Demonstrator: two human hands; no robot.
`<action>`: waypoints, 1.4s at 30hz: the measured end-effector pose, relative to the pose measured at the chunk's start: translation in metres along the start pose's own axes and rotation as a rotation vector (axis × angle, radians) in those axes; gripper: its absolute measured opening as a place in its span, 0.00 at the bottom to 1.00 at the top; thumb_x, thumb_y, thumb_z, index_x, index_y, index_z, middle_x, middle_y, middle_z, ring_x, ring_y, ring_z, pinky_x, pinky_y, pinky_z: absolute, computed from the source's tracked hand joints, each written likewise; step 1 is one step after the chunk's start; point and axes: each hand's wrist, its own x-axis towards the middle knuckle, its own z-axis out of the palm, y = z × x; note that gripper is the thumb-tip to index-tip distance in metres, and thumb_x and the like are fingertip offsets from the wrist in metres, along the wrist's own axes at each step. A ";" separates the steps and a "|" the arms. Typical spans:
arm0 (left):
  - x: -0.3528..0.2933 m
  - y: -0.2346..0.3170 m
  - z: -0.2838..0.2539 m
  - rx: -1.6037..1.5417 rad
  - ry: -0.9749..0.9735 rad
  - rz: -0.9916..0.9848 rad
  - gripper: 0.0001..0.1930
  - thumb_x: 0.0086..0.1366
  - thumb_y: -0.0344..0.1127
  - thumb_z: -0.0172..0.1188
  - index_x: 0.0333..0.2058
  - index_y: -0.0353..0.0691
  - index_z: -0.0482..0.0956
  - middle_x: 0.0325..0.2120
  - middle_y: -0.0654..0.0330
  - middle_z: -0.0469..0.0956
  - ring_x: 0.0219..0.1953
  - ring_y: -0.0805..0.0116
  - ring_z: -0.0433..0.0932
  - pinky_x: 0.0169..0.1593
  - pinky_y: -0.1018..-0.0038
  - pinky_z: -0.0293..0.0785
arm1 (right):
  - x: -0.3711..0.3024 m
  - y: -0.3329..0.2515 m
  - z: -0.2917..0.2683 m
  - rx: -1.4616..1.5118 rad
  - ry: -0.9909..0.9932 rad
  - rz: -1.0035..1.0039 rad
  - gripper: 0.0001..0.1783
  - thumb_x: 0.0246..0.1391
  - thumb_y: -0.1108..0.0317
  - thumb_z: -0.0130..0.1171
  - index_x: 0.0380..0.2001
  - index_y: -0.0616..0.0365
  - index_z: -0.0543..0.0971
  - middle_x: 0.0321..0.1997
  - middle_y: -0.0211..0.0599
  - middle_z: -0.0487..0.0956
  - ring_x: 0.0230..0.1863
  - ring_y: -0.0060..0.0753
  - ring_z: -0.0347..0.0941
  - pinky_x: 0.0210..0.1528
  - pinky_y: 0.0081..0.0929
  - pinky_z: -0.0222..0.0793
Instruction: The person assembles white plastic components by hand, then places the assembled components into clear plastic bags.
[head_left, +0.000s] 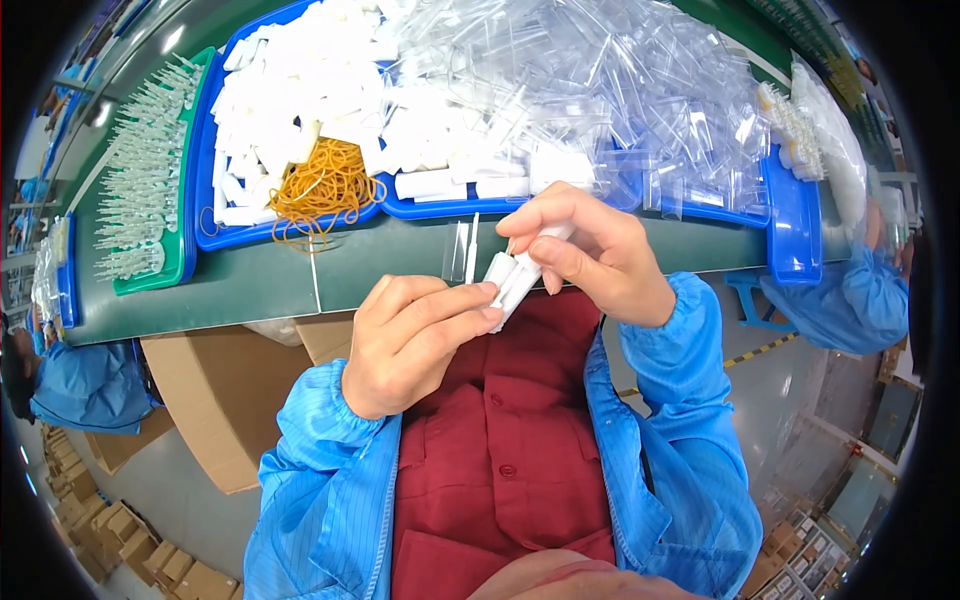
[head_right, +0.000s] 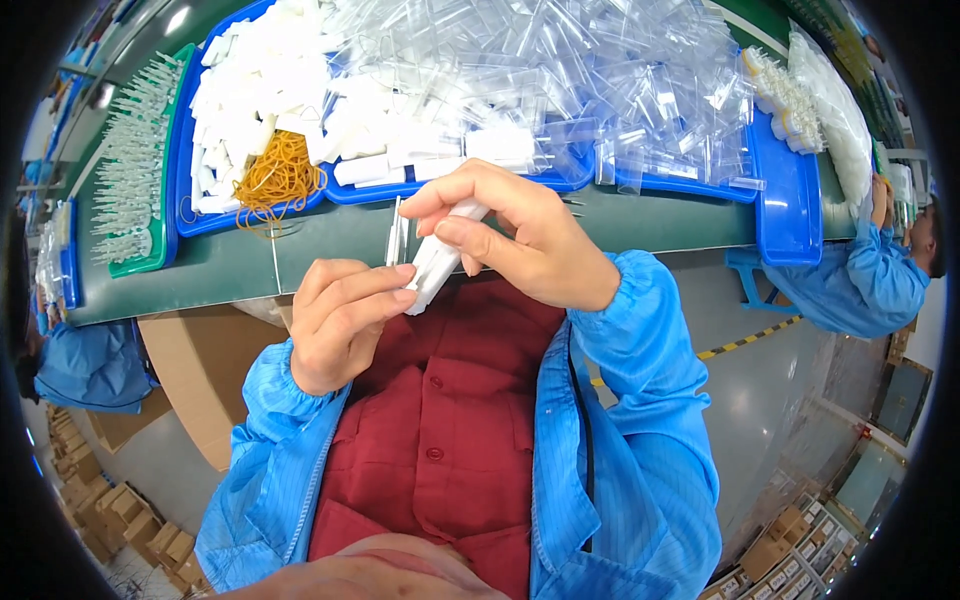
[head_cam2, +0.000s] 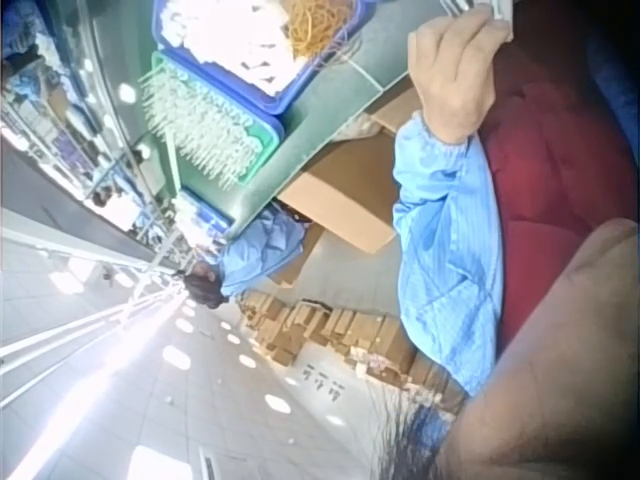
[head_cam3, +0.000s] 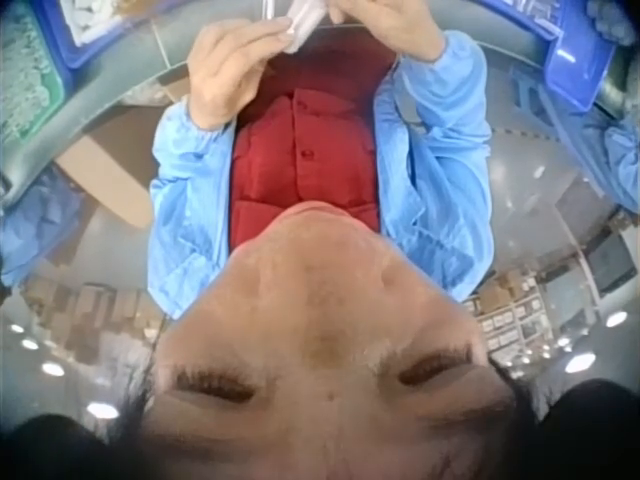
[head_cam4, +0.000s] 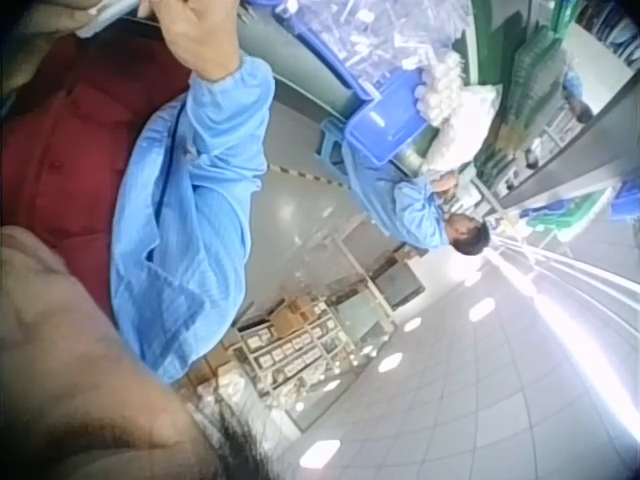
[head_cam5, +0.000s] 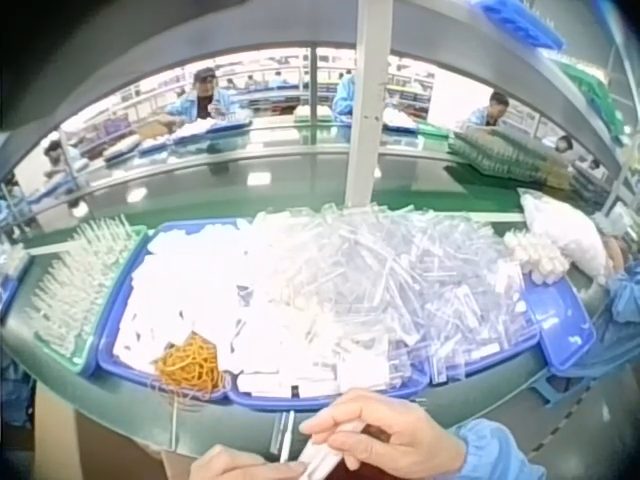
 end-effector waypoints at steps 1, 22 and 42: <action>0.000 0.000 0.001 -0.002 -0.001 0.002 0.16 0.47 0.27 0.66 0.39 0.42 0.84 0.42 0.62 0.83 0.33 0.67 0.77 0.33 0.74 0.69 | 0.000 0.000 -0.001 0.031 -0.006 0.009 0.14 0.68 0.68 0.50 0.51 0.62 0.76 0.47 0.35 0.79 0.42 0.23 0.73 0.49 0.23 0.69; 0.001 0.004 0.003 0.078 -0.005 0.060 0.16 0.46 0.27 0.67 0.39 0.42 0.84 0.39 0.64 0.83 0.35 0.68 0.77 0.35 0.73 0.70 | 0.002 0.011 0.014 -0.168 -0.002 -0.249 0.12 0.66 0.70 0.50 0.49 0.60 0.77 0.42 0.34 0.81 0.47 0.31 0.76 0.69 0.44 0.53; -0.018 -0.018 -0.005 -0.099 0.237 0.000 0.19 0.50 0.26 0.72 0.42 0.38 0.79 0.36 0.54 0.81 0.37 0.58 0.82 0.37 0.68 0.76 | 0.033 0.005 0.028 -0.281 0.089 -0.534 0.11 0.54 0.73 0.66 0.42 0.55 0.81 0.40 0.32 0.83 0.42 0.33 0.77 0.58 0.39 0.64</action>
